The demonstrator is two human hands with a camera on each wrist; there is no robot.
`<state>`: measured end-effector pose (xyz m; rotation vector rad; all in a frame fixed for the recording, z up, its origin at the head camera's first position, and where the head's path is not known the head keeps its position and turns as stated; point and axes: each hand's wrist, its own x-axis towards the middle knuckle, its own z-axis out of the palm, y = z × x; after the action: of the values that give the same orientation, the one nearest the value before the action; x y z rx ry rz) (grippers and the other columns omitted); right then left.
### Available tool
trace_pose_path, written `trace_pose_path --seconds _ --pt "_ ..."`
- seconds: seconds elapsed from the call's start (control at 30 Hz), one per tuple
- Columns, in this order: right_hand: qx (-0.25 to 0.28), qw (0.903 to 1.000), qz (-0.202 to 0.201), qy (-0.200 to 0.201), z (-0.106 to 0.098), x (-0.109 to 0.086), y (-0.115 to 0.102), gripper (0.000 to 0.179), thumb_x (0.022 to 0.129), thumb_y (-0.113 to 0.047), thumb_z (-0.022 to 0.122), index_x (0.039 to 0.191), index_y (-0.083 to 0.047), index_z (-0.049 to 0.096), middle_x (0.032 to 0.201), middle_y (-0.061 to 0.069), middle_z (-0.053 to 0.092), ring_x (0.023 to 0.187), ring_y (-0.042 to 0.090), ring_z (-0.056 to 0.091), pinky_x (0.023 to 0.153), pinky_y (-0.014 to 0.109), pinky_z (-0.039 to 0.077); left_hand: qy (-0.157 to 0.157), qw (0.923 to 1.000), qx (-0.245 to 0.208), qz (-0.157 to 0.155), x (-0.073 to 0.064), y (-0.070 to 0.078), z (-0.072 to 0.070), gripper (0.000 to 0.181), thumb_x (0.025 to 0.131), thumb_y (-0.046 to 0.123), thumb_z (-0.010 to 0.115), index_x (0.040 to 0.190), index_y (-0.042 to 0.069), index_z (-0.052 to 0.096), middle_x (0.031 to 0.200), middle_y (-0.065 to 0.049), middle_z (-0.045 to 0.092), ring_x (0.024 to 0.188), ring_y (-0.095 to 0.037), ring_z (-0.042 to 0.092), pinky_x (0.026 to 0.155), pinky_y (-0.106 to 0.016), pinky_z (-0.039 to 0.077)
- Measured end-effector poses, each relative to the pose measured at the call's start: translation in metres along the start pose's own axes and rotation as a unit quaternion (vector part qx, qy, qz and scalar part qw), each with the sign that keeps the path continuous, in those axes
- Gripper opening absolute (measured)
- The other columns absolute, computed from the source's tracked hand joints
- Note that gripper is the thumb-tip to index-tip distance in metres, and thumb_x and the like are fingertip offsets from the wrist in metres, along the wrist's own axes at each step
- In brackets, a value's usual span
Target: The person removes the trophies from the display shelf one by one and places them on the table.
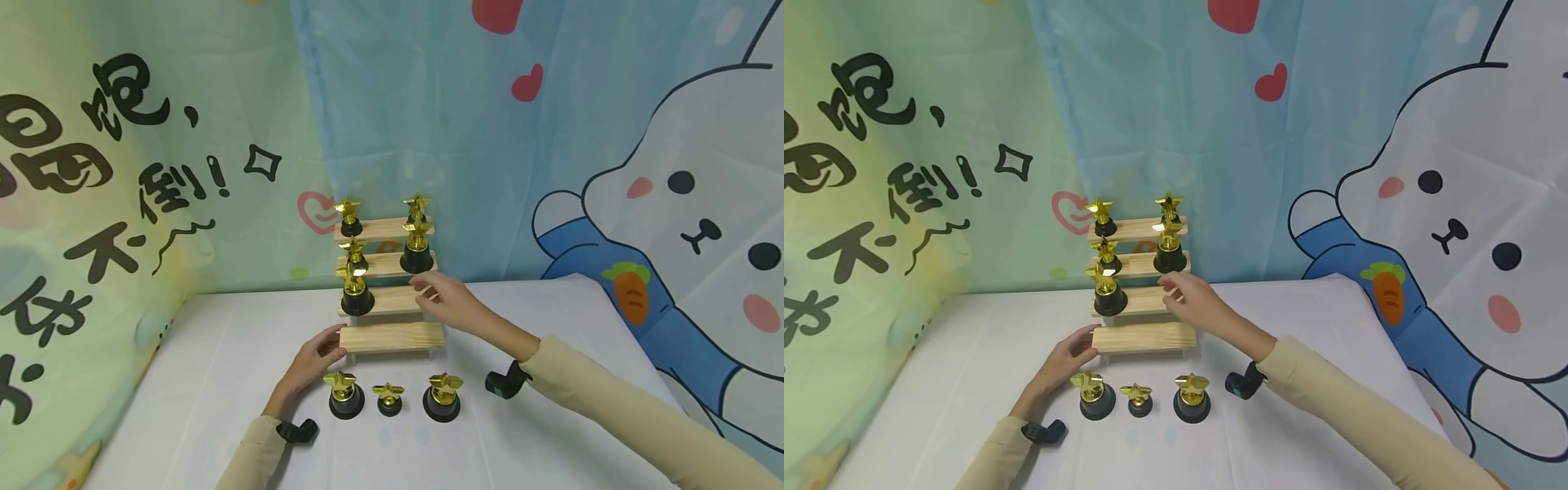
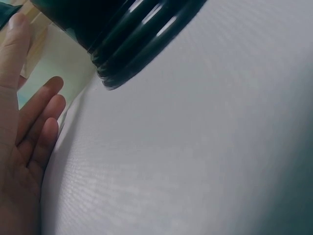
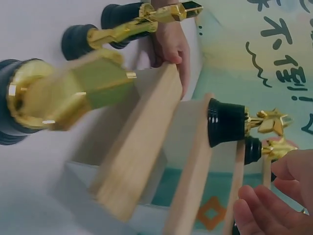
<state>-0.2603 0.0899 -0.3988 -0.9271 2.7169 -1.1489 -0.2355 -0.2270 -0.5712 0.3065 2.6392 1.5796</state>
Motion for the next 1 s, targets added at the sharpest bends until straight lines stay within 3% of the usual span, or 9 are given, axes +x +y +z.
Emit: trace_pose_path --seconds 0.27,0.6,0.83,1.0 --pt "-0.029 0.9992 -0.026 -0.010 0.005 0.032 -0.012 0.036 0.096 -0.012 0.059 0.129 0.000 0.055 0.119 0.019 0.060 0.100 0.028 0.066 0.084 0.035 0.055 -0.001 1.0000 -0.001 0.003 0.002 0.001 -0.001 0.057 0.089 0.033 0.069 0.141 0.018 0.050 0.122 -0.011 0.066 0.102 -0.016 0.064 0.083 -0.022 0.050" --pt "-0.027 0.9995 -0.003 -0.019 0.018 0.065 -0.022 0.044 0.097 -0.025 0.060 0.135 -0.004 0.053 0.125 0.018 0.060 0.106 0.027 0.064 0.085 0.039 0.055 -0.002 1.0000 -0.001 -0.006 0.002 0.001 -0.001 0.055 0.091 0.029 0.068 0.141 0.017 0.050 0.123 -0.013 0.066 0.104 -0.019 0.064 0.084 -0.022 0.049" --pt "-0.001 0.9996 -0.002 -0.028 0.028 0.078 -0.027 0.048 0.097 -0.030 0.060 0.136 -0.005 0.052 0.128 0.017 0.061 0.108 0.028 0.065 0.088 0.040 0.055 -0.010 0.9999 0.000 -0.012 -0.011 0.035 -0.006 0.055 0.093 0.022 0.066 0.142 0.008 0.048 0.123 -0.018 0.065 0.104 -0.021 0.063 0.084 -0.021 0.048" --pt "0.004 0.9993 -0.017 -0.033 0.033 0.083 -0.030 0.046 0.097 -0.028 0.060 0.135 -0.004 0.053 0.130 0.015 0.060 0.110 0.028 0.064 0.090 0.040 0.054 -0.021 0.9997 -0.006 -0.008 -0.012 0.037 -0.009 0.055 0.092 0.022 0.067 0.142 0.007 0.048 0.124 -0.018 0.065 0.103 -0.019 0.063 0.084 -0.020 0.049"
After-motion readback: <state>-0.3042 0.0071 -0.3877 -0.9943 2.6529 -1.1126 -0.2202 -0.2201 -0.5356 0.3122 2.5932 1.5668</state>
